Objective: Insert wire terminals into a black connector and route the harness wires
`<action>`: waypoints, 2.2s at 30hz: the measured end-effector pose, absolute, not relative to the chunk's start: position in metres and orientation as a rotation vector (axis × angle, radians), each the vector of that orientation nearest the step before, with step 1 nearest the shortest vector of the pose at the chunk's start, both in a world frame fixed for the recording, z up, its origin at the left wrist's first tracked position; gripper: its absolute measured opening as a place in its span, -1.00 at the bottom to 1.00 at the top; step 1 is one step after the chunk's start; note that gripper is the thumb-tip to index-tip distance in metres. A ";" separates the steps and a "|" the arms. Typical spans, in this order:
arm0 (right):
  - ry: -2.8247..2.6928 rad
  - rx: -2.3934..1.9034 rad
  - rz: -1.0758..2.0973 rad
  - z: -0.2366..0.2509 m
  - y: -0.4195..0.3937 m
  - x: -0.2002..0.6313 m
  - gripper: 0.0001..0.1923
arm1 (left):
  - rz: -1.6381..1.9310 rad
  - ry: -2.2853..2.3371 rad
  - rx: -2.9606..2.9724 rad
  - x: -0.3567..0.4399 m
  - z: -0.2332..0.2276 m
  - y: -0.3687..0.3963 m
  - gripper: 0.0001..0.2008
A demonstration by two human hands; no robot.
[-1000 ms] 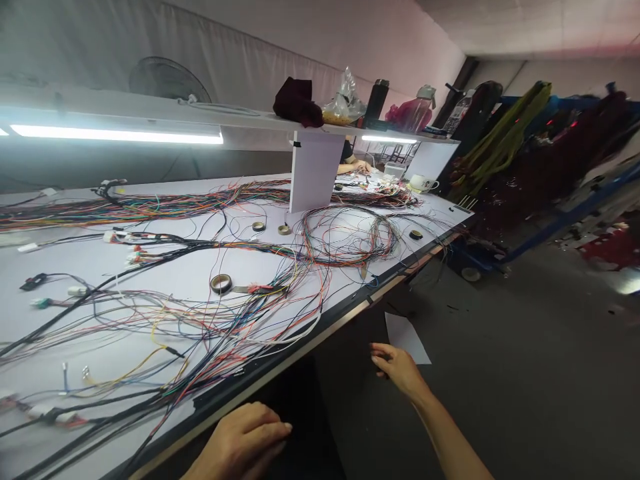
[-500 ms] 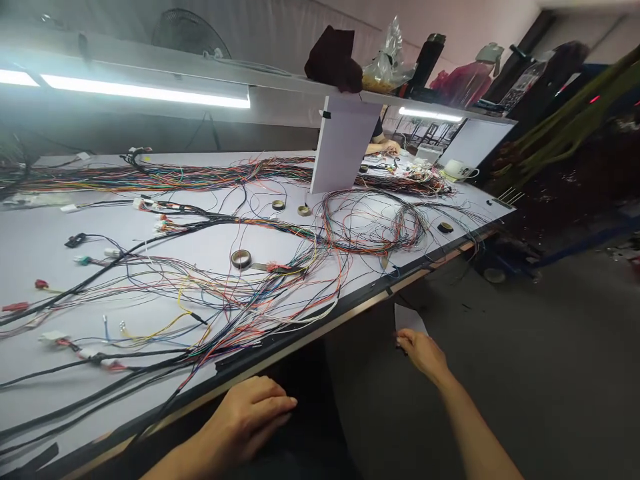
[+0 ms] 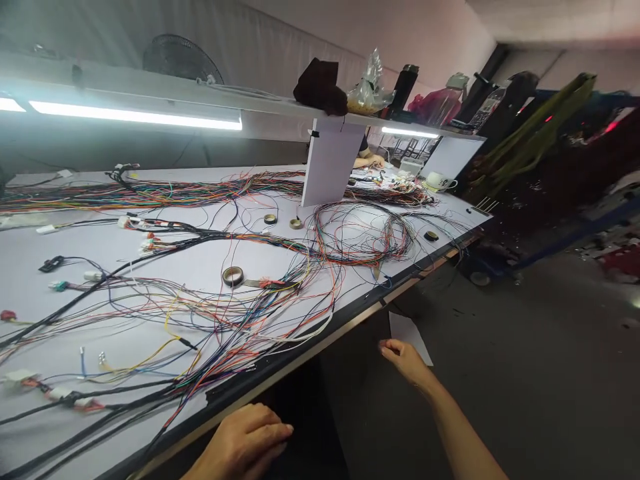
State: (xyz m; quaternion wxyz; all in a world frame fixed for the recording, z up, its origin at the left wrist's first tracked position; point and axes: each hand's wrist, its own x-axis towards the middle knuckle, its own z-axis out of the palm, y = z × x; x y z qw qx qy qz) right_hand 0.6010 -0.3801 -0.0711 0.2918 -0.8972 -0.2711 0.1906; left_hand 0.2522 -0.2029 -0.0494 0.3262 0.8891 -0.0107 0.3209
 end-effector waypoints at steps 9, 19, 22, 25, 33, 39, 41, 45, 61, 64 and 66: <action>-0.732 -2.367 0.222 -0.035 -0.356 0.597 -0.38 | 0.956 -0.139 2.372 0.256 -0.059 -0.201 -0.86; -1.602 -2.010 0.182 0.025 -0.172 0.523 -0.69 | 0.825 0.077 2.373 0.208 -0.026 -0.203 -0.92; -1.790 -2.014 0.212 0.024 -0.132 0.510 -0.75 | 0.889 0.244 2.383 0.182 -0.024 -0.202 -0.92; -1.928 -2.071 0.280 0.020 -0.112 0.502 -0.75 | 0.998 0.383 2.385 0.156 -0.023 -0.203 -0.85; -2.089 -2.350 0.292 0.012 -0.095 0.504 -0.76 | 1.124 0.853 2.428 0.119 -0.012 -0.187 -0.79; -1.899 -1.792 0.026 0.040 -0.112 0.500 -0.76 | 1.032 1.102 2.474 0.119 -0.017 -0.158 -0.82; -1.906 -1.730 0.052 0.050 -0.124 0.483 -0.76 | 0.982 1.088 2.503 0.121 -0.021 -0.154 -0.80; -2.101 -1.684 0.368 0.052 -0.151 0.435 -0.79 | 0.875 0.992 2.555 0.123 -0.028 -0.154 -0.78; -2.446 -1.538 0.660 0.008 -0.192 0.348 -0.77 | 0.866 0.957 2.483 0.123 -0.039 -0.149 -0.87; -2.289 -1.621 0.794 0.010 -0.198 0.360 -0.79 | 0.873 0.964 2.498 0.123 -0.039 -0.150 -0.87; -2.142 -1.618 0.976 0.014 -0.200 0.365 -0.78 | 0.892 0.959 2.518 0.122 -0.038 -0.152 -0.87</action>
